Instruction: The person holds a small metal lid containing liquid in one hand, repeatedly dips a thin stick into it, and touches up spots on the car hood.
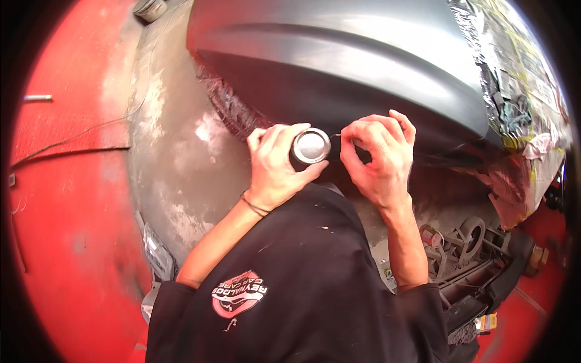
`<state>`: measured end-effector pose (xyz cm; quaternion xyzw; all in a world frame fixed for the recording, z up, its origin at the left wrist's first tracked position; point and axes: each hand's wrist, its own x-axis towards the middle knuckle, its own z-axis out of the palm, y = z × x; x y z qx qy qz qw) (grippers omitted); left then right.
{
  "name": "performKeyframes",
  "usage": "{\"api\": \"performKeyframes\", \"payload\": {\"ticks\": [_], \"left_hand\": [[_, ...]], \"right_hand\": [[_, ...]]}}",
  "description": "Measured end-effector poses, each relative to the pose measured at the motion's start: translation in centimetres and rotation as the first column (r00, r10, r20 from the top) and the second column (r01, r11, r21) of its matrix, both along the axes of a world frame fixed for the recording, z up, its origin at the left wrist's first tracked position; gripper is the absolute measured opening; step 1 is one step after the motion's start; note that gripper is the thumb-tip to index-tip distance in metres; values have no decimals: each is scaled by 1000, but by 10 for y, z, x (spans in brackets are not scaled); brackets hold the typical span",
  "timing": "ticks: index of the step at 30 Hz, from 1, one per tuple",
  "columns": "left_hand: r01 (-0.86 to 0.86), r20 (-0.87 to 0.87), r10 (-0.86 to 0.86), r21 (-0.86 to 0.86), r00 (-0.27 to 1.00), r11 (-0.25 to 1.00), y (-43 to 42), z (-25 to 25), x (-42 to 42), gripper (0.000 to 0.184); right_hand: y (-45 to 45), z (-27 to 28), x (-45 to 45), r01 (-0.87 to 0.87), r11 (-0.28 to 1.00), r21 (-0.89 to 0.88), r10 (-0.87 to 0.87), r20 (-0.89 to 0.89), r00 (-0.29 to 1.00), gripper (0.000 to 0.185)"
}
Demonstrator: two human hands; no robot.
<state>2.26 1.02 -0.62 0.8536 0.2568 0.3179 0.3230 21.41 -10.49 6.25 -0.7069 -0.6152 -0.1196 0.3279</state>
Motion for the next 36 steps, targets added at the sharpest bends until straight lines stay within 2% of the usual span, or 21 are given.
{"api": "performKeyframes", "payload": {"ticks": [3,5,7,9,13,16,19,22,36], "left_hand": [[-15,-19,15,-4,1000,1000,0,-3,-6,71],[-33,-29,34,3,999,999,-1,-3,-10,71],[-51,-43,51,6,998,999,-2,-4,-14,72],[-68,-74,66,-26,995,997,-4,-5,-18,73],[-91,-88,88,-22,992,996,-8,-8,-23,73],[-109,-88,106,-31,990,994,-10,-7,-25,73],[-121,-88,117,-39,989,992,-10,-6,-25,73],[-137,-94,134,-22,986,990,-10,-4,-26,73],[-148,-116,144,-25,983,989,-12,1,-24,72]], "right_hand": [[-1,-7,43,103,994,19,-102,-62,993,20],[3,-25,82,225,974,35,-208,-259,943,16],[9,-37,129,288,955,67,-274,-170,947,13],[21,-50,173,319,946,55,-304,-185,935,13],[48,-68,232,277,961,21,-272,-136,953,17],[62,-72,244,240,971,-5,-236,-194,952,19],[66,-81,247,210,978,5,-207,-153,966,20],[60,-77,236,287,948,-136,-309,-187,933,20],[61,-85,236,283,958,-54,-288,-180,941,20]]}}
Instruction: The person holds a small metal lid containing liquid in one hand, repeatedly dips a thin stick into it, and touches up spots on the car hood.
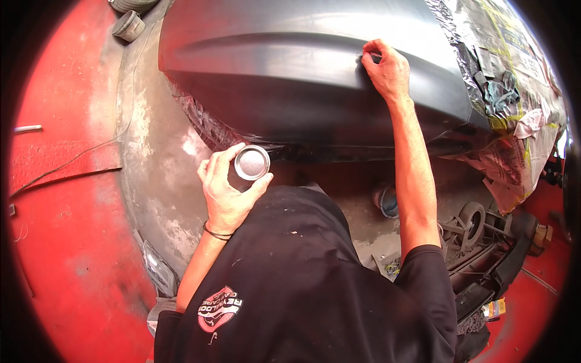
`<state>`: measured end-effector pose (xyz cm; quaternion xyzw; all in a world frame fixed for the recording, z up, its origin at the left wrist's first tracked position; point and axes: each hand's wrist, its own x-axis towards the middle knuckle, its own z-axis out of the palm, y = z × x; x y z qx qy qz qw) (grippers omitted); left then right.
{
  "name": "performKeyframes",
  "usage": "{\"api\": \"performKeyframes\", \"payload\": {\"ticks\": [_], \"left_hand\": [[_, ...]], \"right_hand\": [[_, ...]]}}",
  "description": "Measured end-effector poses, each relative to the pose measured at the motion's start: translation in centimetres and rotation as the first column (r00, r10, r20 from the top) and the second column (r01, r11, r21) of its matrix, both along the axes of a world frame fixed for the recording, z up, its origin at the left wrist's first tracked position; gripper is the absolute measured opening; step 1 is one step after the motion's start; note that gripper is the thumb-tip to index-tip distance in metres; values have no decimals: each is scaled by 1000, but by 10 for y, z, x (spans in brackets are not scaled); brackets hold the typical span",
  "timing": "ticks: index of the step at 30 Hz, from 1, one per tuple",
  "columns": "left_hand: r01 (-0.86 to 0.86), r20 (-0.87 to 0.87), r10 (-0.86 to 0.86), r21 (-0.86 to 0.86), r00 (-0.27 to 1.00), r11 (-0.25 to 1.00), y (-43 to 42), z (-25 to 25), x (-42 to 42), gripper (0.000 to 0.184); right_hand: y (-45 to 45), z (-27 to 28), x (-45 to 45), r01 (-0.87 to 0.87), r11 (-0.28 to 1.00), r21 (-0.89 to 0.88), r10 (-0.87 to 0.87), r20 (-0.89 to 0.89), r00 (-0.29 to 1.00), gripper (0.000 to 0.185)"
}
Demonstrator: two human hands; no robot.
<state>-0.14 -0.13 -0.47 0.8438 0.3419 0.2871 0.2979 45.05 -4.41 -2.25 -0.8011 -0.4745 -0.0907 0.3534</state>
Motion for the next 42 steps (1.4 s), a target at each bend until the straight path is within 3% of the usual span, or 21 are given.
{"api": "performKeyframes", "payload": {"ticks": [16,25,28,34,42], "left_hand": [[14,5,-14,4,1000,1000,4,-1,2,73],[23,8,-23,7,1000,1000,7,-1,3,74],[23,9,-23,12,1000,1000,8,-1,4,74],[24,5,-24,11,1000,1000,9,-1,4,74],[29,4,-29,10,1000,1000,10,1,5,75]], "right_hand": [[1,4,-3,32,997,-74,-31,17,999,19],[1,-1,1,0,1000,-17,1,27,1000,20],[0,7,-3,35,995,-93,-34,8,999,19],[0,0,0,-7,1000,-14,8,42,999,19],[1,3,-2,13,999,-41,-13,8,1000,19]]}}
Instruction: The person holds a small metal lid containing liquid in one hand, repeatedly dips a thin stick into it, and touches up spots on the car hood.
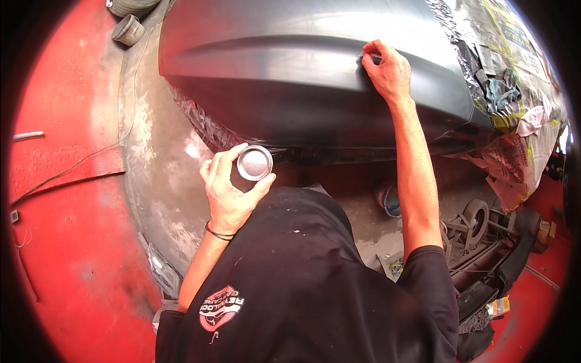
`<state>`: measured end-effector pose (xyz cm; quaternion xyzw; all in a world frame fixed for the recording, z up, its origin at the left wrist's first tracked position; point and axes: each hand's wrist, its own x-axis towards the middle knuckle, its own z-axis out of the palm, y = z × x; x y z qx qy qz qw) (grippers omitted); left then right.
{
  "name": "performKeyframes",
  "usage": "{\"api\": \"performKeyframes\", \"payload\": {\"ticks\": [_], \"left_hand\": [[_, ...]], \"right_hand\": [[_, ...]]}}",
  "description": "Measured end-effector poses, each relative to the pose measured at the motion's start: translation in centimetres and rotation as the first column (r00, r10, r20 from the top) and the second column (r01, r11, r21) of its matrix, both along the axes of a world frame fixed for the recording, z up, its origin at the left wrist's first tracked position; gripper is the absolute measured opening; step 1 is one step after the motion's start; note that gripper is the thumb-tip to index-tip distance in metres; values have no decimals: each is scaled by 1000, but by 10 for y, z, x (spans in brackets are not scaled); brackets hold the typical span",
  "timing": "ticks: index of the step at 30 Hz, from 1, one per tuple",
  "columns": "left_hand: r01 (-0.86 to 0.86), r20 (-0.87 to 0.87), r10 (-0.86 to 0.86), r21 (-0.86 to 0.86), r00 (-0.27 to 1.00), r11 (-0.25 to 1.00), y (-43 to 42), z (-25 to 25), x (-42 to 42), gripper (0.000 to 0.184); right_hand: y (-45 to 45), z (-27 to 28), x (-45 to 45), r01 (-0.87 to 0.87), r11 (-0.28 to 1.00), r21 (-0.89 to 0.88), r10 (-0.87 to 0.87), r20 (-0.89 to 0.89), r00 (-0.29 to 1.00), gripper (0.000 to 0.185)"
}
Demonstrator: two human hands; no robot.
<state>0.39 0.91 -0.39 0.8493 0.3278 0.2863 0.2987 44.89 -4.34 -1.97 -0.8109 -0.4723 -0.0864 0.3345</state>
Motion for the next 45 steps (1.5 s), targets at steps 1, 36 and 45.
{"api": "performKeyframes", "payload": {"ticks": [1,36,45], "left_hand": [[-1,0,1,0,1000,1000,0,0,0,75],[-110,111,144,-269,983,957,-16,-22,0,65],[-261,-36,269,-390,963,883,-80,-32,-24,65]], "right_hand": [[0,0,0,0,1000,-1,0,-5,1000,19],[83,94,-219,-582,784,215,524,275,806,10],[165,298,-401,-910,413,28,857,326,399,24]]}}
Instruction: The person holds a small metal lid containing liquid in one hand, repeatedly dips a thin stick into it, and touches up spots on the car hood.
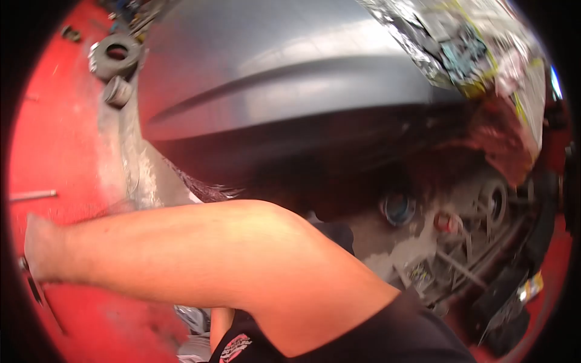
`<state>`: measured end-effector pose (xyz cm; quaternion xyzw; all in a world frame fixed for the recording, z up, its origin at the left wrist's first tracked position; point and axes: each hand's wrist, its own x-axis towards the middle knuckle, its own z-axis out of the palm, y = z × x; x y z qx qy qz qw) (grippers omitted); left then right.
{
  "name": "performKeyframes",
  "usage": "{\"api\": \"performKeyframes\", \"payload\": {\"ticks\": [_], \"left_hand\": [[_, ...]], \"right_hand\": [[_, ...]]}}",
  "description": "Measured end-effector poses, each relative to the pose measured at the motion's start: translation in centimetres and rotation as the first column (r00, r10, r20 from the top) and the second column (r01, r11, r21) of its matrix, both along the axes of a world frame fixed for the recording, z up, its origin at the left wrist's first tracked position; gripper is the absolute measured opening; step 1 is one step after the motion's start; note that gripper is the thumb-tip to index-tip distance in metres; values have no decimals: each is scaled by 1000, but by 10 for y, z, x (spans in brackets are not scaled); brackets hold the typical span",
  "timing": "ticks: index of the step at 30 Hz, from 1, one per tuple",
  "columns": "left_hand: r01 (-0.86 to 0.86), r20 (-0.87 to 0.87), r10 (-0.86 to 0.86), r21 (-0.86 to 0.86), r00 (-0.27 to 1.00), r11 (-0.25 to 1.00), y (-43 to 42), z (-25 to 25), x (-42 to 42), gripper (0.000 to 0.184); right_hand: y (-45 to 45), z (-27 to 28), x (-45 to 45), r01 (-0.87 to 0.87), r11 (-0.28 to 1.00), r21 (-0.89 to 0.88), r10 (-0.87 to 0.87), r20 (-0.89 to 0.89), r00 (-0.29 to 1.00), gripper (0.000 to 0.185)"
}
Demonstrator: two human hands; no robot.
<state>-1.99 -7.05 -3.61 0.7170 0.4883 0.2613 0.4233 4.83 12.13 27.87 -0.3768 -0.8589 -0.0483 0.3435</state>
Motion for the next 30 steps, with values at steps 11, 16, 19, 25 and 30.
{"api": "performKeyframes", "payload": {"ticks": [11,16,19,25,30], "left_hand": [[-211,28,211,273,977,939,-70,3,25,75],[-266,4,276,283,961,921,-101,26,34,71],[-315,-4,330,284,944,905,-126,24,43,69],[-367,15,379,292,925,883,-189,3,69,68],[-390,31,397,279,917,878,-242,-20,100,69]], "right_hand": [[-37,-160,80,70,933,-354,-177,-281,943,17],[-135,-222,148,7,937,-350,-155,-398,904,15],[-190,-253,176,33,919,-393,-212,-421,882,17],[-293,-289,209,41,900,-435,-244,-423,873,17],[-367,-312,240,55,908,-414,-236,-399,886,16]]}}
